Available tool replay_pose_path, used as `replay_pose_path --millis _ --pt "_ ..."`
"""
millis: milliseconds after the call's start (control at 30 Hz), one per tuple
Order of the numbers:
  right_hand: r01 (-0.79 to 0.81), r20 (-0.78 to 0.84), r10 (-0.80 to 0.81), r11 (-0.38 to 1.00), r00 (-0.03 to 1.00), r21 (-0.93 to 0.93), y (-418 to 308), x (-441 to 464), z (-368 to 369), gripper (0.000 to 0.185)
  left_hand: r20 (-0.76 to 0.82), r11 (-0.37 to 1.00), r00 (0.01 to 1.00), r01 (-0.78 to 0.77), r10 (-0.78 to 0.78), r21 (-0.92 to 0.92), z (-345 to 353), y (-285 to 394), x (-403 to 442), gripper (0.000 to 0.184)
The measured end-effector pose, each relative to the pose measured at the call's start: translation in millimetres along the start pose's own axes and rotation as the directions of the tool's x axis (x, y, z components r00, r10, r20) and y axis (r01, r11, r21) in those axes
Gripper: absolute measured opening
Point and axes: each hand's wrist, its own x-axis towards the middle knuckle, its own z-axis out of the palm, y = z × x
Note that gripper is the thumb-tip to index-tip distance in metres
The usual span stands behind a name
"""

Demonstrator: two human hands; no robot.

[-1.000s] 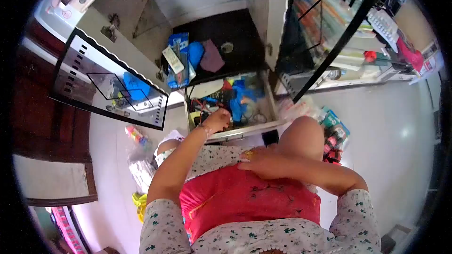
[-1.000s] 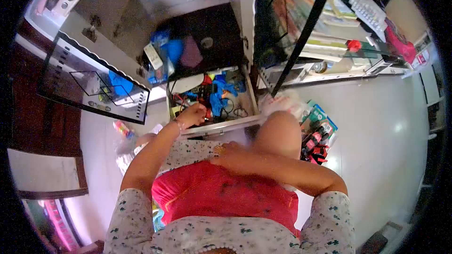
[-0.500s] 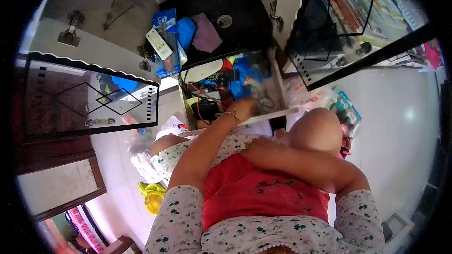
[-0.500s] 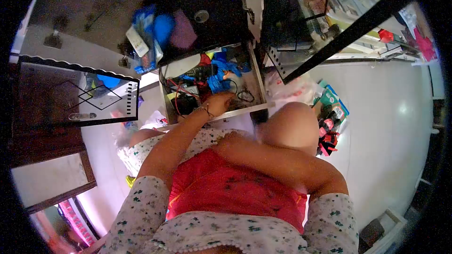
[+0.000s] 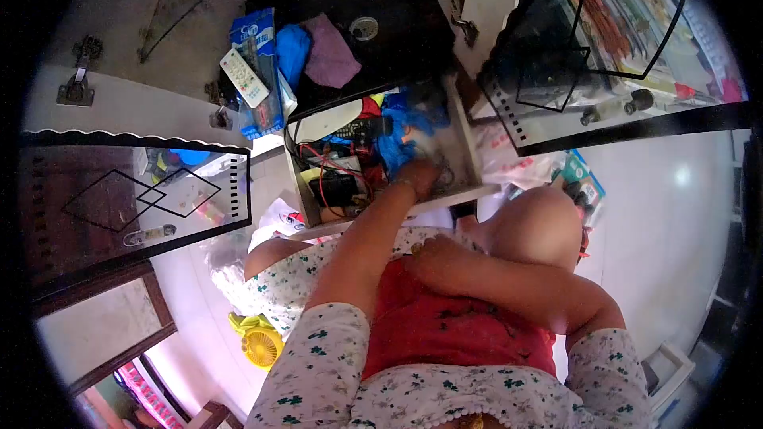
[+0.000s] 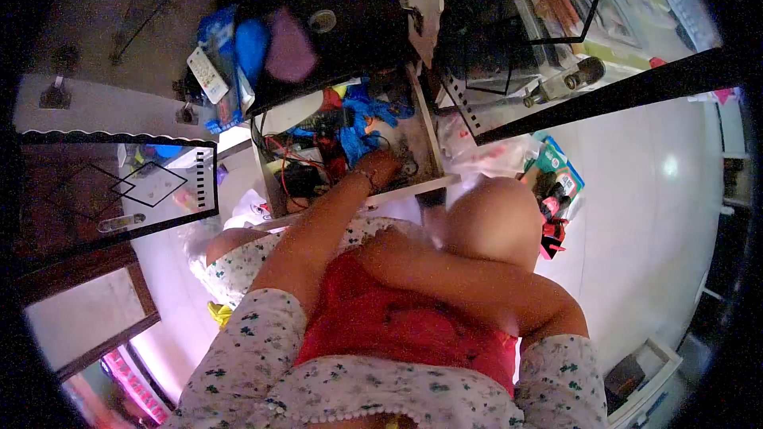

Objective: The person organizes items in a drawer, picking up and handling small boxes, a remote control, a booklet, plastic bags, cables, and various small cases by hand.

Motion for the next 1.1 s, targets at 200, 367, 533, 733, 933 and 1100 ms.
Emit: replay_pose_path --millis 200,367,533,733,933,1100 --pt "-0.034 -0.204 0.035 0.999 0.978 0.008 -6.7 -4.4 -54.8 0.027 -0.366 0.794 0.931 -0.222 -0.001 -0.566 -91.1 -21.5 -49.5 0.023" --pt "0.097 -0.575 0.309 0.818 0.758 0.567 -2.0 2.7 -70.8 0.03 -0.216 0.454 0.961 -0.117 -0.172 -0.883 -161.7 -27.1 -119.1 0.021" --pt "0.438 -0.452 0.597 0.18 0.663 0.881 4.6 1.1 -106.0 0.045 -0.265 0.221 0.934 -0.213 -0.239 -0.952 -195.3 16.8 -189.1 0.016" --pt "0.561 -0.508 0.376 -0.04 0.775 0.827 -1.1 8.7 -97.9 0.044 -0.415 0.44 0.811 -0.222 -0.411 -0.87 -173.2 41.3 -220.6 0.016" --pt "0.667 -0.572 0.343 -0.358 0.745 0.654 10.2 10.9 -99.2 0.037 -0.59 0.551 0.667 -0.31 -0.454 -0.775 -169.4 10.4 -278.9 0.019" --pt "0.564 -0.51 0.329 -0.088 0.795 0.821 -16.9 18.7 -96.6 0.035 -0.539 0.483 0.702 -0.309 -0.465 -0.819 -137.8 -5.5 -310.7 0.017"
